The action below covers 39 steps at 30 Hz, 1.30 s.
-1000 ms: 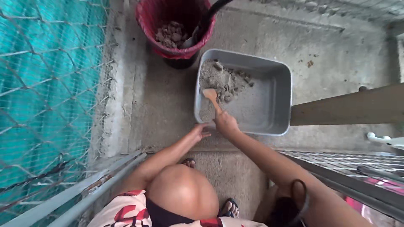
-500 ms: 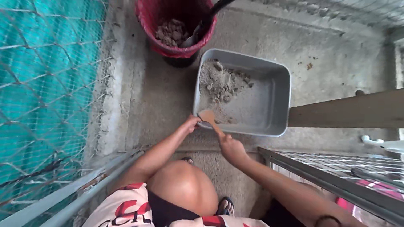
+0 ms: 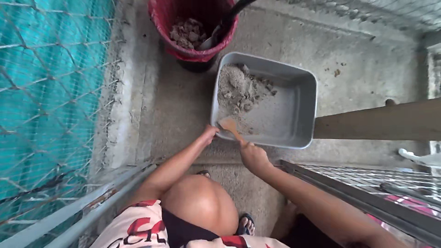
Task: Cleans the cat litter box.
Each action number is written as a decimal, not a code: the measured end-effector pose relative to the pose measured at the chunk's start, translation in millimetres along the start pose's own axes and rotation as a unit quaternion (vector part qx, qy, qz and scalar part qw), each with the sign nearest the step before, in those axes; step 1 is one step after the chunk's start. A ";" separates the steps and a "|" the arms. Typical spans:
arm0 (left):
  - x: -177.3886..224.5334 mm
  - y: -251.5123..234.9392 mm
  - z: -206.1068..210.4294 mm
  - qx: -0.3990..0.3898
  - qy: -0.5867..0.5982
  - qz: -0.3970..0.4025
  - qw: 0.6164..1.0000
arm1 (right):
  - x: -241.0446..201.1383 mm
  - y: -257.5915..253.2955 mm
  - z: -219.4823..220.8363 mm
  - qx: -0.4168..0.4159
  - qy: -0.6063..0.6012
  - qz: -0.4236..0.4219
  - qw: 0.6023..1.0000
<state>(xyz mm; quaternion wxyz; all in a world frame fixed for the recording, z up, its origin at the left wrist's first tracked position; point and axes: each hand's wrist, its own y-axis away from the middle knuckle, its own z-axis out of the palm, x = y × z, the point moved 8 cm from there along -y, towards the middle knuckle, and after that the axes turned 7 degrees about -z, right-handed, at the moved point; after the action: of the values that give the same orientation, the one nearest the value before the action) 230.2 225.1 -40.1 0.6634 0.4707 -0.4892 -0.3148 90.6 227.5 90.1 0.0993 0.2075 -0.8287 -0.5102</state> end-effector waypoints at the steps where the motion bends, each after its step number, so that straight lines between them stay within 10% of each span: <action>1: -2.5 -2.2 0.0 0.008 -0.001 -0.002 1.000 | -2.7 -8.4 -9.4 0.011 -0.017 0.005 1.000; 7: -6.1 -13.0 -2.5 -0.021 0.050 0.047 0.997 | 12.8 -83.1 -77.9 0.168 -0.116 0.030 0.978; 18: -50.9 -37.8 -52.4 -0.023 0.078 0.089 0.993 | 90.0 111.2 -104.2 0.219 -0.269 -0.065 0.936; 30: -41.0 5.8 -16.4 0.010 0.025 0.137 0.990 | 113.5 110.9 -45.6 0.327 -0.184 -0.043 0.926; 39: 13.0 3.9 -47.0 0.029 -0.083 0.084 0.993 | 57.1 49.1 -228.6 0.408 -0.259 -0.178 0.857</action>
<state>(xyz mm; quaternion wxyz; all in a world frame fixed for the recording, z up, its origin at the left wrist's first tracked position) 278.6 229.9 -35.6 0.6307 0.4191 -0.5890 -0.2822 113.6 37.5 236.0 -0.3050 0.2342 -0.9072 -0.1705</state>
